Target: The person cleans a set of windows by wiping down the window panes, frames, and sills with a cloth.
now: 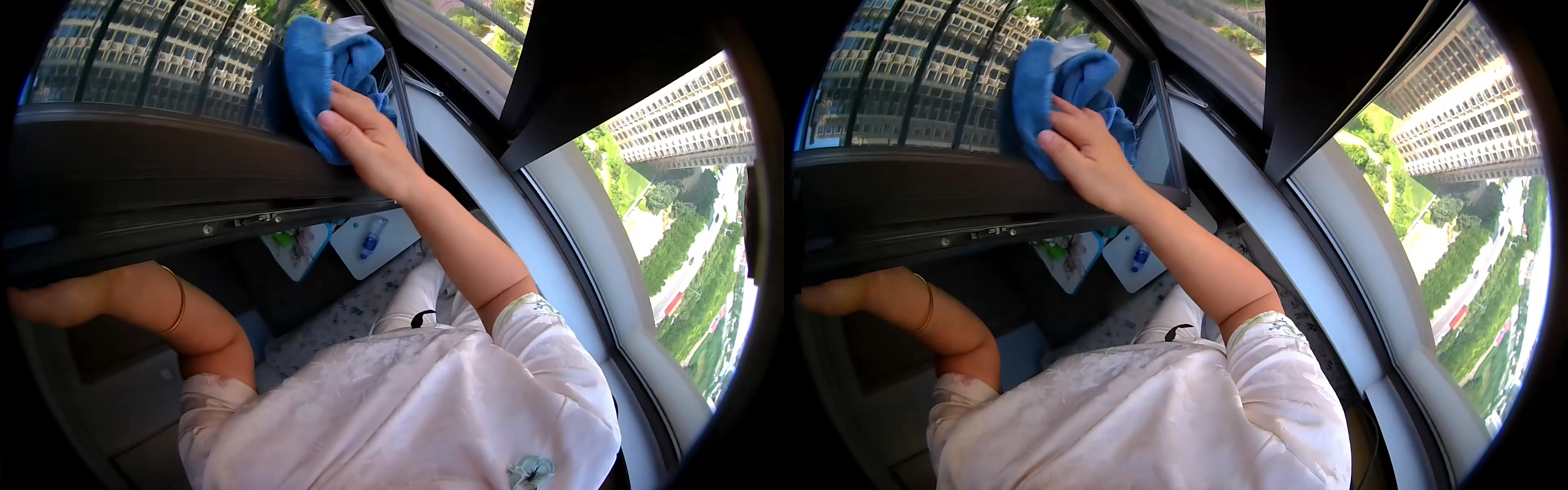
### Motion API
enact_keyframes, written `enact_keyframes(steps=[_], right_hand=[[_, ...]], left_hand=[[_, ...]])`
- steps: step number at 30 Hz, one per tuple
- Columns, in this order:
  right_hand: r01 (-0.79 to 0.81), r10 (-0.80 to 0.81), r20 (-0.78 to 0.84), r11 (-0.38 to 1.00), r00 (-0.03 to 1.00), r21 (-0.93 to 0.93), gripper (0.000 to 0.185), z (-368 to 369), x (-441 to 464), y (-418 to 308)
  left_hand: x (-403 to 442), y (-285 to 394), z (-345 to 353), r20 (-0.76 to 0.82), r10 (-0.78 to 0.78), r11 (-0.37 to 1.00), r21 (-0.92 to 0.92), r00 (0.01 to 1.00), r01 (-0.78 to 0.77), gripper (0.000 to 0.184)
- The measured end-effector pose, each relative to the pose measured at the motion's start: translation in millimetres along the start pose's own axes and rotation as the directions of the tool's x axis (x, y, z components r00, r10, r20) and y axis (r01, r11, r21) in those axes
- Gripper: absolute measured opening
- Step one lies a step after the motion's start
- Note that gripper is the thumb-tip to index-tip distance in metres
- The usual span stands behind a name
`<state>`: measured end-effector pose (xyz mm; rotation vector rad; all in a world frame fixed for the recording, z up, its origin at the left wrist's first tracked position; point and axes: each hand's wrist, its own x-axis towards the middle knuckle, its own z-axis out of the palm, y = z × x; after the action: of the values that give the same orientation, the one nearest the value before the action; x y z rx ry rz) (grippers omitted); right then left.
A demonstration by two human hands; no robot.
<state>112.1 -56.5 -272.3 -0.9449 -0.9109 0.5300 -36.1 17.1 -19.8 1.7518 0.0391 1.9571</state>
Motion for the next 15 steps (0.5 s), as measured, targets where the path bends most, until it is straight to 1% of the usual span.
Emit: enact_keyframes(steps=[1,2,3,5,6,7,9,10,11,12,13,15], right_hand=[[-0.021,0.024,0.033,0.995,0.999,-0.098,0.037,9.5,-2.9,-4.6],[-0.046,0.048,0.019,0.994,0.999,-0.096,0.038,10.5,-5.8,9.3],[-0.071,0.072,0.007,0.993,0.997,-0.093,0.040,11.7,-11.8,34.0],[-0.203,0.195,-0.059,0.951,0.979,-0.233,0.043,4.9,-31.0,103.1],[-0.456,0.457,-0.034,0.875,0.889,-0.160,0.045,-4.8,-39.7,134.5],[-0.678,0.682,0.014,0.728,0.731,-0.097,0.047,-14.8,-49.8,167.5],[-0.694,0.657,-0.230,0.650,0.718,-0.308,0.053,-20.0,-78.7,254.6],[-0.785,0.751,-0.235,0.569,0.617,-0.244,0.056,-25.9,-90.2,287.2],[-0.862,0.832,-0.230,0.474,0.505,-0.178,0.059,-30.6,-88.7,288.7],[-0.926,0.906,-0.207,0.340,0.369,-0.163,0.061,-37.0,-86.8,290.1],[-0.956,0.916,-0.276,0.267,0.291,-0.123,0.059,-35.6,-86.9,292.1],[-0.942,0.893,-0.321,0.255,0.316,-0.217,0.056,-28.0,-76.9,275.1]], left_hand=[[1.4,-1.5,-4.1,0.027,-0.008,1.000,-0.001,1.000,0.008,0.048],[1.3,-3.2,-8.8,0.048,-0.016,1.000,0.003,0.999,0.015,0.048],[1.7,-4.3,-12.5,0.064,-0.024,1.000,0.005,0.998,0.024,0.049],[1.9,-6.6,-19.8,0.088,-0.034,0.999,0.007,0.996,0.033,0.049],[2.6,-7.4,-23.2,0.100,-0.037,0.999,0.005,0.994,0.036,0.049],[3.8,-8.2,-26.7,0.105,-0.041,0.999,0.003,0.994,0.041,0.049],[4.9,-9.4,-31.9,0.112,-0.042,0.999,0.000,0.993,0.042,0.049],[5.5,-9.9,-34.5,0.113,-0.044,0.999,-0.003,0.993,0.045,0.049],[6.6,-10.1,-37.5,0.113,-0.044,0.999,-0.002,0.993,0.045,0.049],[7.5,-9.9,-40.3,0.113,-0.045,0.999,-0.004,0.993,0.046,0.050],[5.6,-10.7,-41.1,0.121,-0.047,0.999,0.005,0.992,0.047,0.050],[6.4,-12.1,-45.3,0.129,-0.049,0.999,0.014,0.990,0.047,0.050]])
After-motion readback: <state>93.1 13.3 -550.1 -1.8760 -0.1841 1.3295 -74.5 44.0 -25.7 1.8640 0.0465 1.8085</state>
